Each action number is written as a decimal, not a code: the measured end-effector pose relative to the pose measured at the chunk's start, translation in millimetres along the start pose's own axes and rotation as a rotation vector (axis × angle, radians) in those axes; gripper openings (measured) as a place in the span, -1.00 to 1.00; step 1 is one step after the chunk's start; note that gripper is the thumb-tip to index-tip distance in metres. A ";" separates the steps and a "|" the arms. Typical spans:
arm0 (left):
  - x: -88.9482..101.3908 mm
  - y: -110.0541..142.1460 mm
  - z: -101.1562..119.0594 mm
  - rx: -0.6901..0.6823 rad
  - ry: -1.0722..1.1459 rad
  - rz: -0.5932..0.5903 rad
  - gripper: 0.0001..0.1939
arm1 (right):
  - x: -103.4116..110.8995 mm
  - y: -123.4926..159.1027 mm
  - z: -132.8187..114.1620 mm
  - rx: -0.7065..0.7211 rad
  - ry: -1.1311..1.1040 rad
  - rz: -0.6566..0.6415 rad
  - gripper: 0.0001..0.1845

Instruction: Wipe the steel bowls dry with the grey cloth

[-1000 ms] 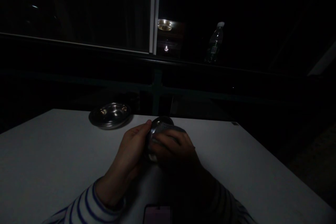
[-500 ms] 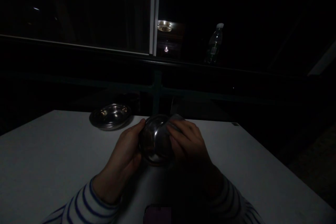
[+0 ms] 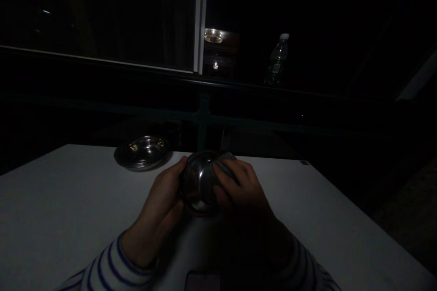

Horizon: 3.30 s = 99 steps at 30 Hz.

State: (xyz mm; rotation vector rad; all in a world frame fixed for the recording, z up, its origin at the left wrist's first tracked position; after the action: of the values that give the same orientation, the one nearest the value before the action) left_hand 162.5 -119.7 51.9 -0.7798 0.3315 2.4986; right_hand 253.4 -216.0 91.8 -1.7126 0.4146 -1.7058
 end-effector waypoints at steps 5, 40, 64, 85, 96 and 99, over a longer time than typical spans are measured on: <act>2.4 1.8 5.8 -0.021 0.029 0.042 -0.85 | -0.1 0.3 -6.9 0.065 -0.006 -0.013 -0.70; -5.3 -0.3 -14.0 -0.019 -0.072 -0.075 -0.86 | 10.4 0.6 -0.5 -0.073 0.056 0.095 -0.71; 1.9 -2.1 -3.5 -0.040 0.029 0.032 -0.88 | -5.7 7.4 -29.0 0.111 0.001 0.042 -0.70; 6.4 -3.5 8.7 -0.071 0.111 0.008 -0.86 | 2.3 10.7 -30.8 0.168 0.071 0.125 -0.72; 6.8 -3.5 8.5 -0.080 0.110 0.017 -0.86 | 4.8 12.0 -21.1 0.142 0.040 0.145 -0.73; 7.0 -3.4 10.6 -0.101 0.099 0.032 -0.86 | 7.0 11.1 -13.4 0.080 0.057 0.164 -0.75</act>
State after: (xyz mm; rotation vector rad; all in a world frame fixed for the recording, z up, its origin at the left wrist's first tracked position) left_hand 154.3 -110.3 56.1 -0.9477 0.2555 2.5280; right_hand 243.6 -231.7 88.7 -1.5320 0.4926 -1.6331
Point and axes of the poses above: each hand's wrist, its own y-axis away from the middle knuckle, its own x-axis out of the back of the hand, z = x × y, the point moved 7 cm from there along -y, towards the middle knuckle, and after that the axes turned 14 degrees about -z, right-handed, at the moved point
